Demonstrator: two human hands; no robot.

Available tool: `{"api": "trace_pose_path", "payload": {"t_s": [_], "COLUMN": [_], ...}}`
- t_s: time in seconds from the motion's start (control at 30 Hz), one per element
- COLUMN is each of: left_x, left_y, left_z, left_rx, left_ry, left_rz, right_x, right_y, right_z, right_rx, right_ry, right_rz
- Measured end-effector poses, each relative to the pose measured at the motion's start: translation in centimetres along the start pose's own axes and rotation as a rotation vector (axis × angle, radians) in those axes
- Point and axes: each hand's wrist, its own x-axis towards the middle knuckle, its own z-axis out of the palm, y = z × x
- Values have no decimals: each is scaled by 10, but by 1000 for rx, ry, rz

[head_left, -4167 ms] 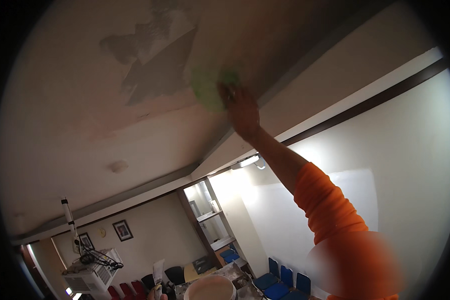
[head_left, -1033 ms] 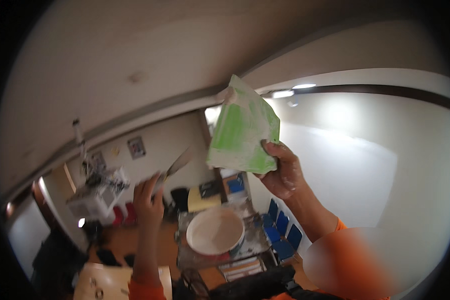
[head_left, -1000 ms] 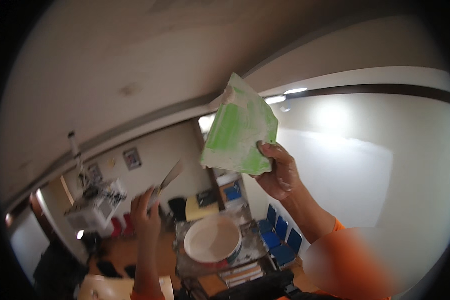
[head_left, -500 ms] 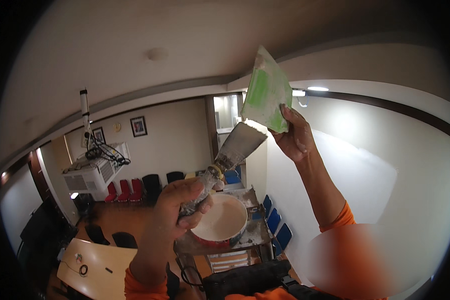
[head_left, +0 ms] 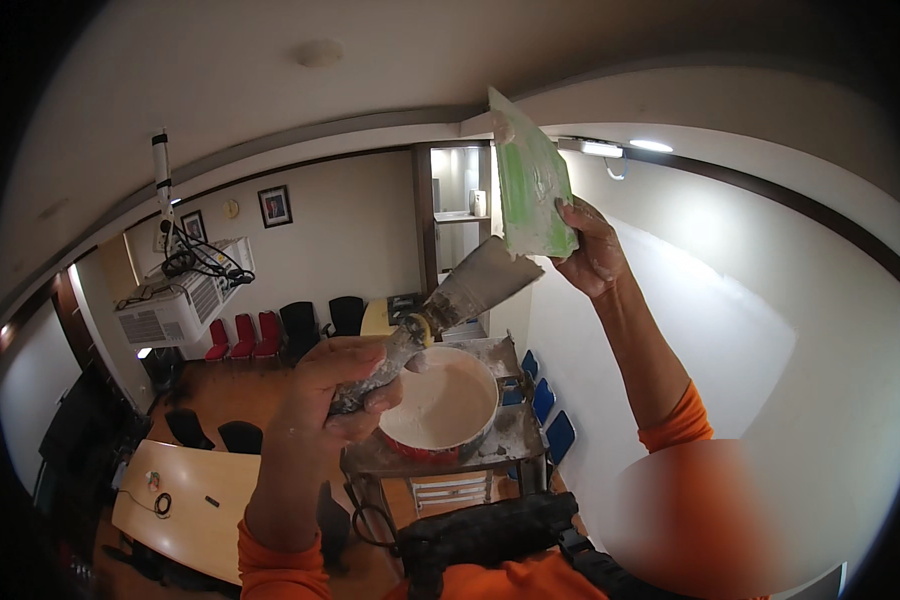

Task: The person stands on a ladder and applies plaster to the ceiling using a trowel and a hawk. They repeatedly scoop plaster from a bucket, spread it onto the hawk, and smooth it onto the ceiling surface.

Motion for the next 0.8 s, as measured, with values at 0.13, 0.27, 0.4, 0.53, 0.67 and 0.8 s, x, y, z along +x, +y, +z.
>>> {"api": "trace_pose_path", "payload": {"t_s": [0.13,0.27,0.4,0.53,0.67,0.8], "left_x": [-1,-4,-6,4,5,16], "left_y": [-4,-12,-5,-8,-14,-15], "left_z": [-10,-24,-21,-21,0,21], "left_rx": [10,-123,-143,-33,120,263], "left_ry": [-28,58,99,187,293,262], "left_rz": [3,10,104,132,160,117], "right_x": [-4,-11,-21,-23,-22,-24], "right_y": [5,4,10,18,20,23], "right_z": [-5,-9,-23,-22,-8,-13], "right_rx": [-13,-230,-236,318,758,873], "right_ry": [54,165,270,267,46,-211], "right_rz": [35,10,-48,-161,-182,-178]}}
